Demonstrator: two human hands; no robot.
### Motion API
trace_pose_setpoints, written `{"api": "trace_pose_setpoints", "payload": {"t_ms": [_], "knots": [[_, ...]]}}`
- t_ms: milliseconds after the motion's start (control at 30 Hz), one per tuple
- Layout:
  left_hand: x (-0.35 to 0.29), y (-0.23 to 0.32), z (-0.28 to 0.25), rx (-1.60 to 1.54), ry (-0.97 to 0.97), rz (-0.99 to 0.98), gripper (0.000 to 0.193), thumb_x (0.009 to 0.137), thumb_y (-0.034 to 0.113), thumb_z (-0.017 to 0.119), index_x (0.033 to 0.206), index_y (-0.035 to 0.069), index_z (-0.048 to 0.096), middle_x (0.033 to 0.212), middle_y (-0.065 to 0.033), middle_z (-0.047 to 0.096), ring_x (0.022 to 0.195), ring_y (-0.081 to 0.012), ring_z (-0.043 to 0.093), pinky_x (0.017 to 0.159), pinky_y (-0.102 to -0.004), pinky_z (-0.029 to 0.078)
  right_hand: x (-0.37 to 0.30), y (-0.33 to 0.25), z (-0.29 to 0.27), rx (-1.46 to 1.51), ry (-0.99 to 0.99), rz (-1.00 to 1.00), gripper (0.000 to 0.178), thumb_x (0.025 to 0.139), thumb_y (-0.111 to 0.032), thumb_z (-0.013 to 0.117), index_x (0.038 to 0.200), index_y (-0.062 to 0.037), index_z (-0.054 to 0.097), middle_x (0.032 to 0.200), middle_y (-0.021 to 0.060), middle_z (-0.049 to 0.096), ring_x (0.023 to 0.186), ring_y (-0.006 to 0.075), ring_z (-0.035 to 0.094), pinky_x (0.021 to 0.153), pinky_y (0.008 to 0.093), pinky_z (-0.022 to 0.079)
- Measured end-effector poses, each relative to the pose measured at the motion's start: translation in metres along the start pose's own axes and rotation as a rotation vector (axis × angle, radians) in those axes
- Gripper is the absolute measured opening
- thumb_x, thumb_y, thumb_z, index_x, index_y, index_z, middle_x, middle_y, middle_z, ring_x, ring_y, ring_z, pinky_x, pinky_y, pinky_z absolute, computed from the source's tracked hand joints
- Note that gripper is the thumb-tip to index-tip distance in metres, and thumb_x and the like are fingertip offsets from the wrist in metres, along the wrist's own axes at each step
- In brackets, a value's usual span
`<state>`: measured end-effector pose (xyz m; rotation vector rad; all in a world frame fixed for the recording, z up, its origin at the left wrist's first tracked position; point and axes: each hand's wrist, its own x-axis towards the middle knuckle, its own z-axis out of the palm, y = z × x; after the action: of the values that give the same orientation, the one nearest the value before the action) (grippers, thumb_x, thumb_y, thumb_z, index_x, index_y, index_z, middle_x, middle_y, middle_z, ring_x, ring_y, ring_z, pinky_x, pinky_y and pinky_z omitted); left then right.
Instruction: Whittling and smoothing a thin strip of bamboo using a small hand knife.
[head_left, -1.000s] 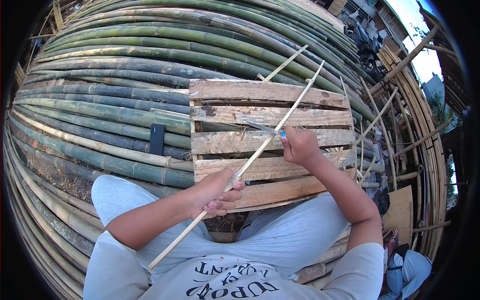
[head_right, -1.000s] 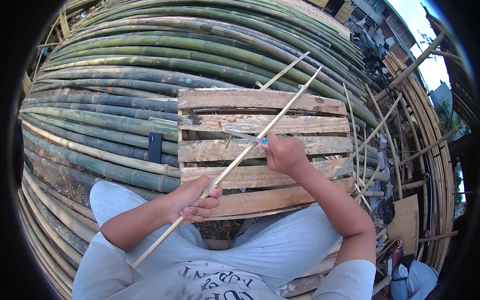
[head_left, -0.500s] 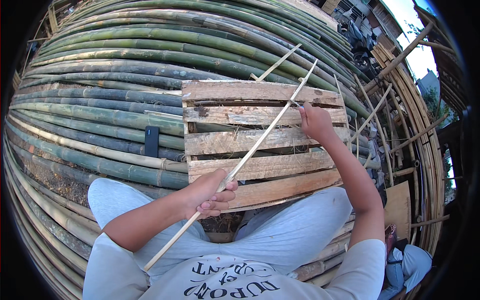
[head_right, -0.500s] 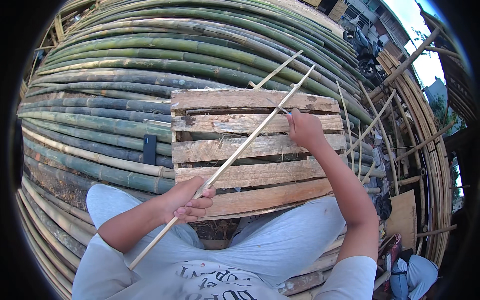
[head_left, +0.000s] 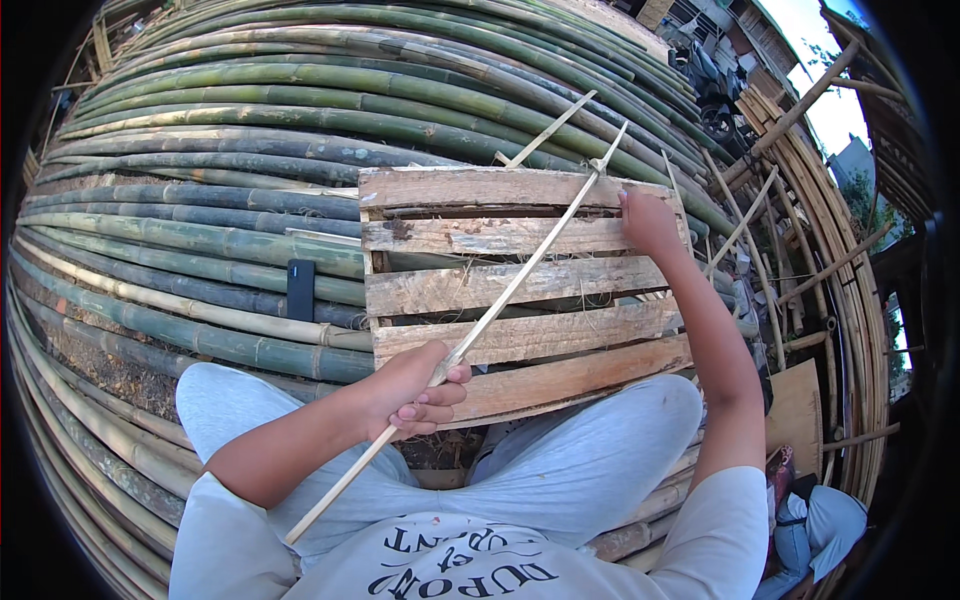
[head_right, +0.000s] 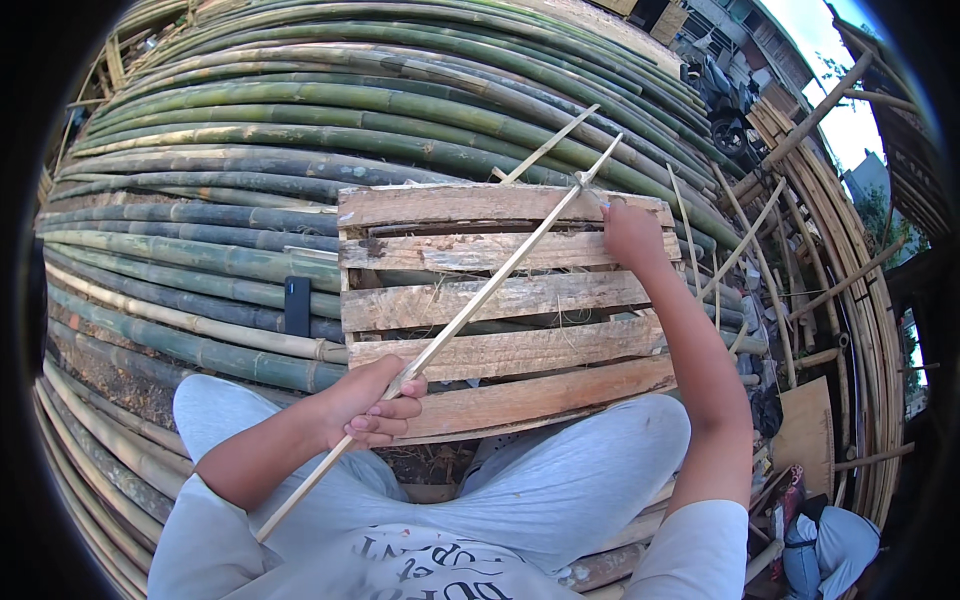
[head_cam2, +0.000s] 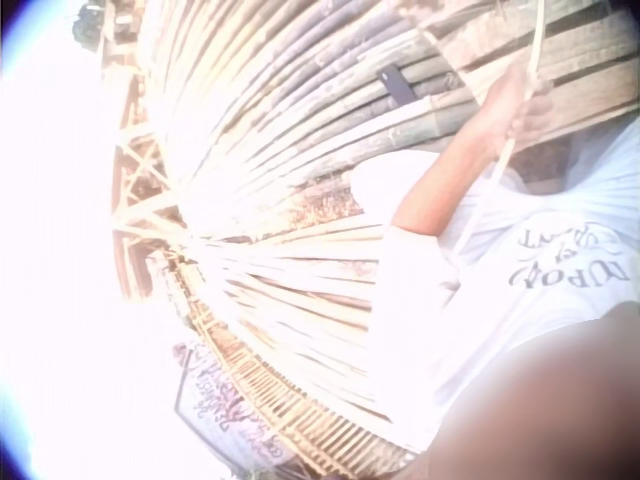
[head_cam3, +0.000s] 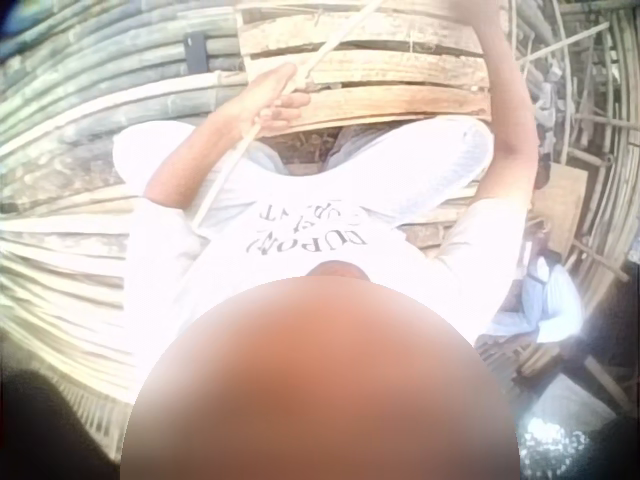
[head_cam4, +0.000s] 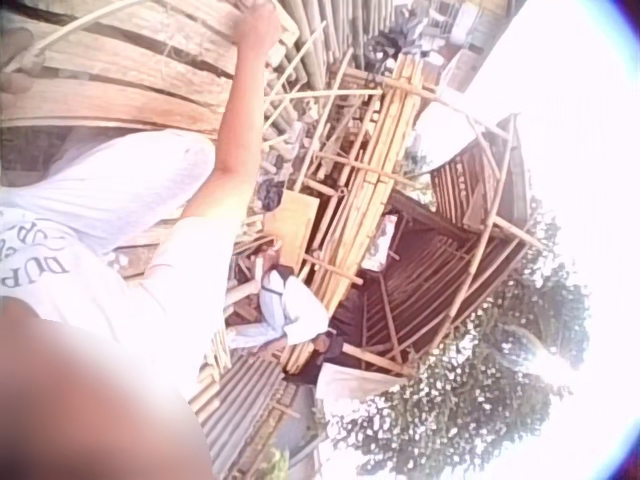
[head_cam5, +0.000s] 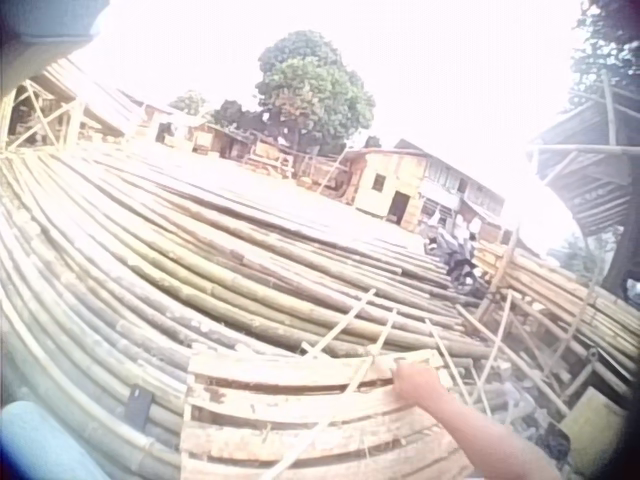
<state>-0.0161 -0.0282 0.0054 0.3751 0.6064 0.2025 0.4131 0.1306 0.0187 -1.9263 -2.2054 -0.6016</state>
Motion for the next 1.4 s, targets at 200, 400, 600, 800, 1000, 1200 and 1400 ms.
{"api": "trace_pose_setpoints", "payload": {"t_ms": [200,400,600,800,1000,1200,1400], "knots": [[-0.004,0.000,-0.010,0.003,0.032,0.004,0.021,0.098,0.020,0.028,0.082,0.011,0.038,0.052,0.0046,0.029,0.032,-0.0041,0.024,0.023,-0.0205,0.019,-0.013,-0.084,-0.039,0.040,-0.138,-0.214,0.036,0.102,-0.032,0.045,0.089,-0.0017,0.058,0.066,0.0200,0.064,0.064,0.0410,0.065,0.061,0.0523,0.050],[0.001,0.000,-0.005,0.010,0.013,0.004,0.022,0.098,0.021,0.027,0.082,0.011,0.039,0.051,0.0046,0.029,0.031,-0.0042,0.025,0.023,-0.0204,0.020,0.006,-0.033,-0.002,0.039,-0.004,-0.050,0.037,0.103,-0.033,0.043,0.089,-0.0018,0.057,0.067,0.0207,0.064,0.065,0.0431,0.064,0.060,0.0537,0.050],[0.001,0.003,-0.008,-0.008,0.019,0.003,0.023,0.099,0.022,0.027,0.082,0.011,0.039,0.051,0.0045,0.030,0.031,-0.0040,0.025,0.023,-0.0208,0.020,0.012,-0.050,-0.045,0.027,0.012,0.080,0.041,0.104,-0.033,0.041,0.084,-0.0009,0.058,0.073,0.0229,0.064,0.073,0.0436,0.064,0.065,0.0534,0.050],[0.002,0.000,-0.010,-0.005,0.030,0.010,0.024,0.100,0.022,0.026,0.083,0.012,0.039,0.051,0.0049,0.029,0.031,-0.0039,0.025,0.023,-0.0208,0.020,-0.025,-0.115,-0.111,0.561,0.046,-0.134,0.043,0.105,-0.032,0.043,0.078,0.0007,0.052,0.066,0.0233,0.055,0.063,0.0427,0.056,0.059,0.0488,0.040],[0.006,0.002,-0.009,-0.011,0.011,0.003,0.025,0.101,0.023,0.026,0.083,0.012,0.039,0.051,0.0049,0.030,0.031,-0.0040,0.026,0.023,-0.0205,0.021,-0.040,-0.094,-0.084,0.713,0.172,-0.018,0.041,0.105,-0.030,0.043,0.079,0.0015,0.048,0.064,0.0208,0.049,0.060,0.0416,0.047,0.058,0.0458,0.038],[0.005,0.004,-0.007,-0.004,0.037,0.021,0.029,0.103,0.026,0.027,0.082,0.012,0.041,0.049,0.0055,0.030,0.030,-0.0033,0.026,0.023,-0.0203,0.021,-0.055,-0.114,-0.065,0.319,-0.146,0.109,0.037,0.103,-0.026,0.040,0.082,-0.0006,0.058,0.073,0.0229,0.063,0.074,0.0458,0.061,0.069,0.0535,0.047],[-0.002,0.014,-0.014,-0.061,0.054,-0.001,0.035,0.105,0.030,0.030,0.078,0.012,0.042,0.047,0.0047,0.032,0.029,-0.0033,0.028,0.023,-0.0188,0.021,-0.070,-0.120,-0.123,0.455,-0.218,0.090,0.045,0.090,-0.042,0.065,0.071,-0.0013,0.062,0.064,0.0197,0.061,0.064,0.0371,0.063,0.063,0.0453,0.049]]}}
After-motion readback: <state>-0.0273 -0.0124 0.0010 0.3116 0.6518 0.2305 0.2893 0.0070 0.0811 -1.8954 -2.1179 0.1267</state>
